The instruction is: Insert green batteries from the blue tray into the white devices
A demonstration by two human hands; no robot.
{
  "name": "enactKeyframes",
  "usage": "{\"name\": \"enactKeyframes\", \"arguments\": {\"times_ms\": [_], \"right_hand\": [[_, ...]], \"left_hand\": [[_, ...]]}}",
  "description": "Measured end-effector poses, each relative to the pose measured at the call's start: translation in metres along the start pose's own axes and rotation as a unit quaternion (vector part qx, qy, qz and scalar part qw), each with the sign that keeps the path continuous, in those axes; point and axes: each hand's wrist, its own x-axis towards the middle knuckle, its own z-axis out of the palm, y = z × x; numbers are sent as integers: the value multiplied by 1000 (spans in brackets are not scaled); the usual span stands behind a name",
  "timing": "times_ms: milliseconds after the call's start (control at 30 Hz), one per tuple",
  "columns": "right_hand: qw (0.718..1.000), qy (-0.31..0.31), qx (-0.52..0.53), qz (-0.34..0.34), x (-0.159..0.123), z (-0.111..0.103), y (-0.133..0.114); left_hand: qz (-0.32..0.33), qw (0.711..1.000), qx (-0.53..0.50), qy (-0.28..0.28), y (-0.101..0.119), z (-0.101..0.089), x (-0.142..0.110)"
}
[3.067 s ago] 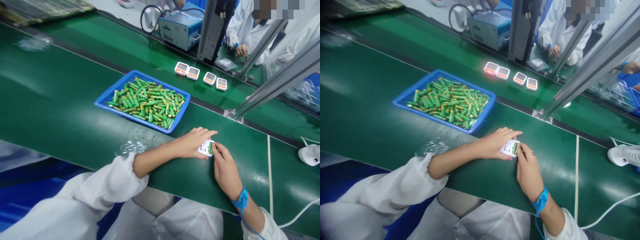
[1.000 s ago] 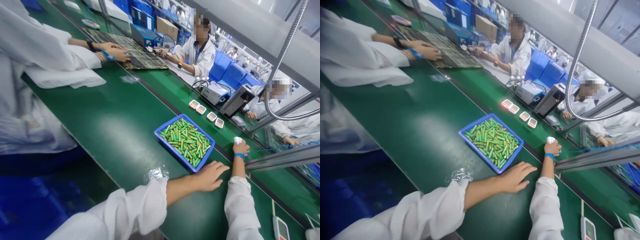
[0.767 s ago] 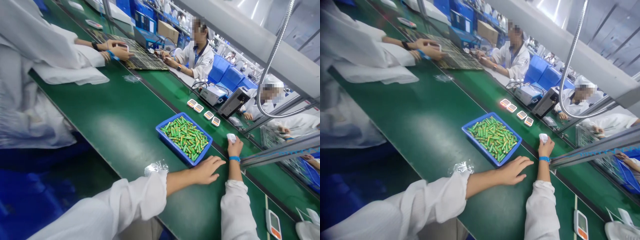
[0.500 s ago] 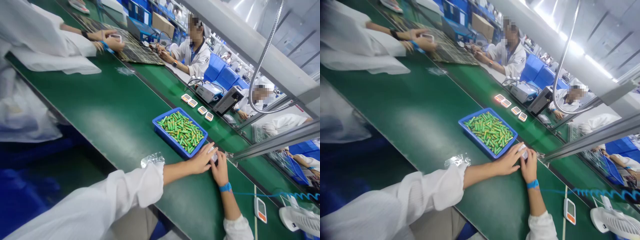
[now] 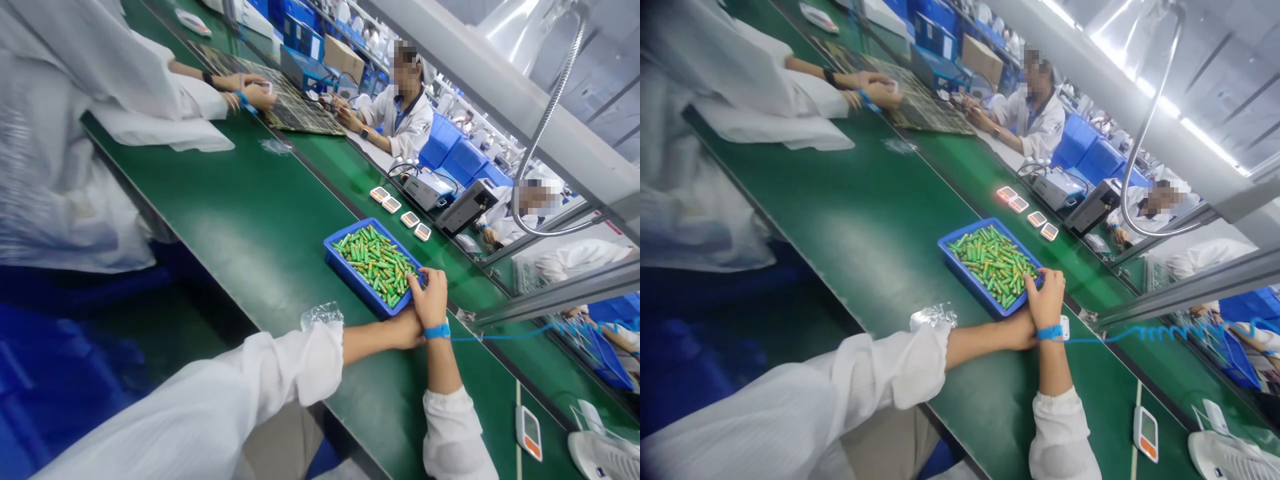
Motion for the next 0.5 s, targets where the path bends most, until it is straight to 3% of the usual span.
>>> {"name": "enactKeyframes", "arguments": {"times_ms": [167, 500], "right_hand": [[997, -70, -28, 4, 20, 19, -6], [993, -45, 112, -10, 5, -8, -12]], "left_hand": [[-7, 1000, -13, -15, -3, 8, -1], [-31, 999, -37, -7, 8, -15, -4]]}}
